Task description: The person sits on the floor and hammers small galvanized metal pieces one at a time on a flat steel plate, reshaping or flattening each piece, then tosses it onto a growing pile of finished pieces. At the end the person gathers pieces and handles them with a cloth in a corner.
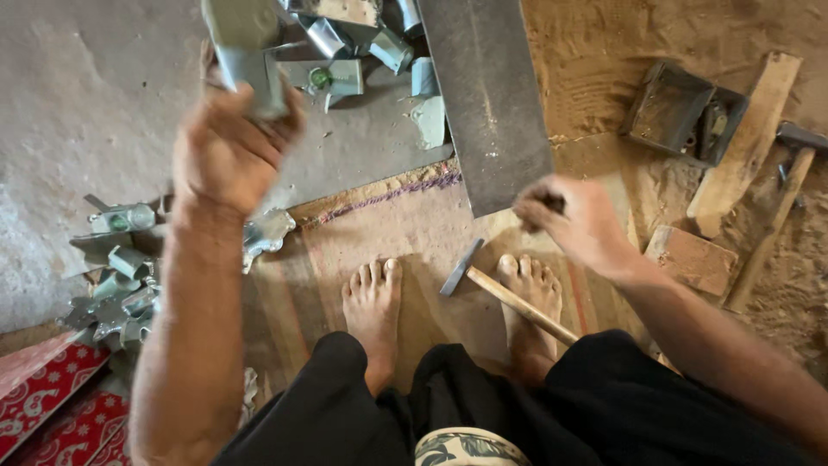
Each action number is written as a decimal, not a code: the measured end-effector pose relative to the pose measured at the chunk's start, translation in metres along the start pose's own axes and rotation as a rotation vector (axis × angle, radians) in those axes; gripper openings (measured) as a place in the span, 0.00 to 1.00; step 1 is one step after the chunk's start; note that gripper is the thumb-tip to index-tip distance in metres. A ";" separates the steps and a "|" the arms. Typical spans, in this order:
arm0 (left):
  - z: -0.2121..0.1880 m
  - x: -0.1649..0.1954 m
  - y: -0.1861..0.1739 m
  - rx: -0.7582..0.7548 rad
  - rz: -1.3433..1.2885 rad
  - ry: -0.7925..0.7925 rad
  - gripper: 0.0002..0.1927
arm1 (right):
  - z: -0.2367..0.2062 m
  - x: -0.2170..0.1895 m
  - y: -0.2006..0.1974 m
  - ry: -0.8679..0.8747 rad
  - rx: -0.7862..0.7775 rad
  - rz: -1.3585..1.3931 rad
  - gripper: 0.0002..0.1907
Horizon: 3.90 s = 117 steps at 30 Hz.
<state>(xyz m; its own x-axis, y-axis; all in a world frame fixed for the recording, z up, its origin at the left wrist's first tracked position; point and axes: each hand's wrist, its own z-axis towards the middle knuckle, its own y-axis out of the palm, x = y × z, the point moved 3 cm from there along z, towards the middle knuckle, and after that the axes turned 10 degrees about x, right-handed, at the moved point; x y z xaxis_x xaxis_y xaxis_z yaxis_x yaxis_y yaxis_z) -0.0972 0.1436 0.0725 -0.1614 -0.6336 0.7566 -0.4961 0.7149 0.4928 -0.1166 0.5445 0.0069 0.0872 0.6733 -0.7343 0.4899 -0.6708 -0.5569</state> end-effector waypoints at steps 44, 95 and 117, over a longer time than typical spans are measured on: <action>-0.005 -0.189 0.045 -0.335 0.995 0.495 0.16 | -0.080 0.059 -0.008 -0.056 -0.106 -0.162 0.19; -0.003 -0.199 0.039 -0.289 0.966 0.475 0.16 | -0.052 0.002 -0.028 -0.084 0.167 -0.417 0.18; 0.006 -0.205 0.038 -0.290 1.059 0.512 0.15 | -0.059 0.011 -0.039 -0.413 0.358 -0.217 0.10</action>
<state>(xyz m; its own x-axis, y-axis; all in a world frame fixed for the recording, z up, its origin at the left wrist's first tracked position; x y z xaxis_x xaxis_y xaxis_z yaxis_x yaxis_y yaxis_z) -0.0883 0.2988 -0.0664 0.0174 0.4491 0.8933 -0.1023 0.8896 -0.4452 -0.0836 0.5963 0.0437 -0.3625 0.6780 -0.6395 0.1288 -0.6432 -0.7548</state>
